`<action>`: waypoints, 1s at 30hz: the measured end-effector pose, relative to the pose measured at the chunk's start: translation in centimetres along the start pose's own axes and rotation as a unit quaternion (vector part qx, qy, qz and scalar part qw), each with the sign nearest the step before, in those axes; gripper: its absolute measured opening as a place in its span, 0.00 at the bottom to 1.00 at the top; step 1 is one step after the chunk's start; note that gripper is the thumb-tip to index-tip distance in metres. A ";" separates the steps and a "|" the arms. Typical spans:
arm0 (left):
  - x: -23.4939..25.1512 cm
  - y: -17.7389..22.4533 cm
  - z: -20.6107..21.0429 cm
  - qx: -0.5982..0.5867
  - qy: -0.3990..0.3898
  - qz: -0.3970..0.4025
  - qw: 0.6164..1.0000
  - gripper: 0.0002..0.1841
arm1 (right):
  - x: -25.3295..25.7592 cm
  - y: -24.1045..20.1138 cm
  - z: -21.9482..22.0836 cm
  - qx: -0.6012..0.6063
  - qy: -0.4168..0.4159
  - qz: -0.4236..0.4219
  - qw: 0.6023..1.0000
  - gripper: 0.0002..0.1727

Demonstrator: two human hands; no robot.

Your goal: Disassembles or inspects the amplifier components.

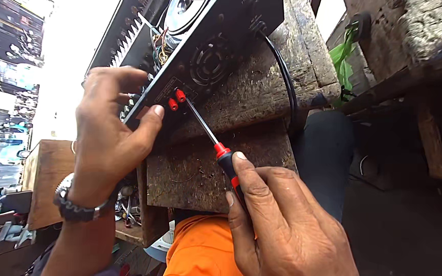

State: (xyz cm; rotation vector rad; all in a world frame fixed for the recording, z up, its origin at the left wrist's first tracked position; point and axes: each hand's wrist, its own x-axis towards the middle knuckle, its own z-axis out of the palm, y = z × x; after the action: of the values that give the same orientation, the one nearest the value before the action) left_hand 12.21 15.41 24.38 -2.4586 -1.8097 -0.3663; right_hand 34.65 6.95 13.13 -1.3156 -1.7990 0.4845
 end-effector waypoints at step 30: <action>6.3 -0.9 2.2 -0.236 -0.166 -0.127 0.949 0.22 | -0.6 -0.6 1.1 0.029 0.101 -0.046 0.993 0.19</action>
State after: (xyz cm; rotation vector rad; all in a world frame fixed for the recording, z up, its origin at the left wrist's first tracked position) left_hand 13.47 22.01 23.62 -2.7246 -2.4395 -0.4748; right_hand 33.46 6.30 12.72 -1.1923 -1.6559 0.3387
